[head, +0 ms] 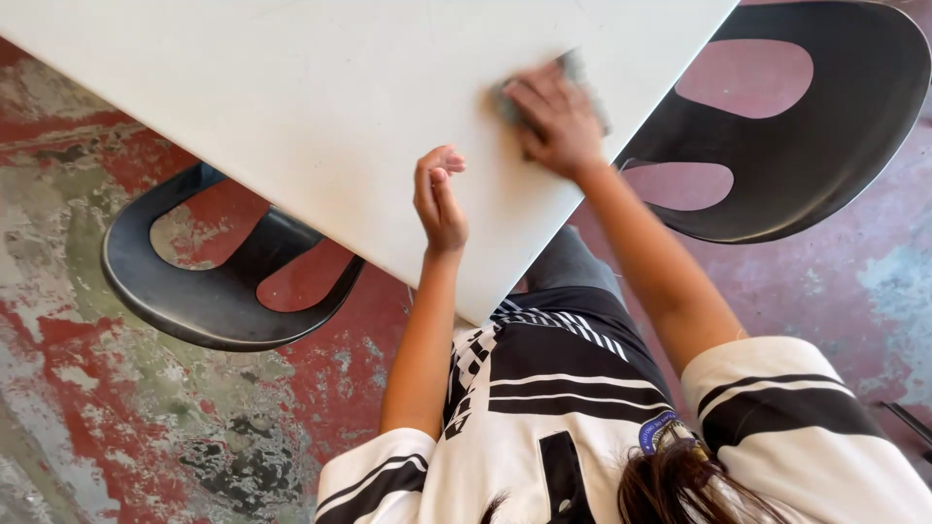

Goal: Wiping down dining tables with a cloth.

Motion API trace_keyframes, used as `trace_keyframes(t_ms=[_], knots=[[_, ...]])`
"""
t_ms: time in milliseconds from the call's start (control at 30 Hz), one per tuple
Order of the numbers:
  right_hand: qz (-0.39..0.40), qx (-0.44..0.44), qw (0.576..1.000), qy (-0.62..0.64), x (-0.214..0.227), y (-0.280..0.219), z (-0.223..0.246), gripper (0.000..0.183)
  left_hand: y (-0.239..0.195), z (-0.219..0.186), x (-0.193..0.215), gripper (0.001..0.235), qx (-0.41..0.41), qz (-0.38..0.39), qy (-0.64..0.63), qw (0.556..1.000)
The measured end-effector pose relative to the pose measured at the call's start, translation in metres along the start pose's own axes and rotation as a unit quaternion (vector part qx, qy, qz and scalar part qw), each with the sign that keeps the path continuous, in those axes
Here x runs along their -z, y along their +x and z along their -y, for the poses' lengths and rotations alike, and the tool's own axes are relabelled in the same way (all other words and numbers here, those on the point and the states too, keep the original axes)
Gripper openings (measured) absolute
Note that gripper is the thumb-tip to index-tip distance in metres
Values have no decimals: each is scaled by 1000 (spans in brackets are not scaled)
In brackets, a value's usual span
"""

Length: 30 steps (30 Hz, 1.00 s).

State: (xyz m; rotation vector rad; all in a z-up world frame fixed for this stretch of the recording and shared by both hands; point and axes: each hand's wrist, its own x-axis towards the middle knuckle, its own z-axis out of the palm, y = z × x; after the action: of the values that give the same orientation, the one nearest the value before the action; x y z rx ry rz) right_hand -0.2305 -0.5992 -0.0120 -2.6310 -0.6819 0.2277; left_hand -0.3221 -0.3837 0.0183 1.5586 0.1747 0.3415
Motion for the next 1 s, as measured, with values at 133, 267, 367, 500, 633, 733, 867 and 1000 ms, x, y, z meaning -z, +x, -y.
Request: trace_keyframes(t_ms=[133, 267, 367, 500, 633, 733, 867, 1000], knots=[[-119, -25, 989, -87, 33, 14, -74, 58, -10, -12, -37, 35, 13, 17, -30, 999], [-157, -133, 979, -7, 40, 10, -126, 37, -35, -23, -88, 37, 62, 74, 6, 995], [-267, -89, 957, 69, 23, -22, -211, 37, -53, -17, -140, 37, 62, 55, -12, 996], [-238, -92, 916, 311, 102, -113, -236, 35, -104, -3, -244, 37, 45, -10, -40, 998], [-141, -161, 779, 590, 153, -199, -263, 32, -132, -26, -333, 40, 47, -15, -45, 998], [-114, -185, 738, 638, 202, -235, -279, 31, -144, -48, -398, 40, 39, 3, -37, 999], [-107, -102, 786, 601, 251, -233, -298, 38, -126, -67, -457, 40, 37, 69, -33, 996], [-122, -87, 781, 607, 266, -222, -355, 40, -86, -64, -501, 39, 10, 96, -34, 995]])
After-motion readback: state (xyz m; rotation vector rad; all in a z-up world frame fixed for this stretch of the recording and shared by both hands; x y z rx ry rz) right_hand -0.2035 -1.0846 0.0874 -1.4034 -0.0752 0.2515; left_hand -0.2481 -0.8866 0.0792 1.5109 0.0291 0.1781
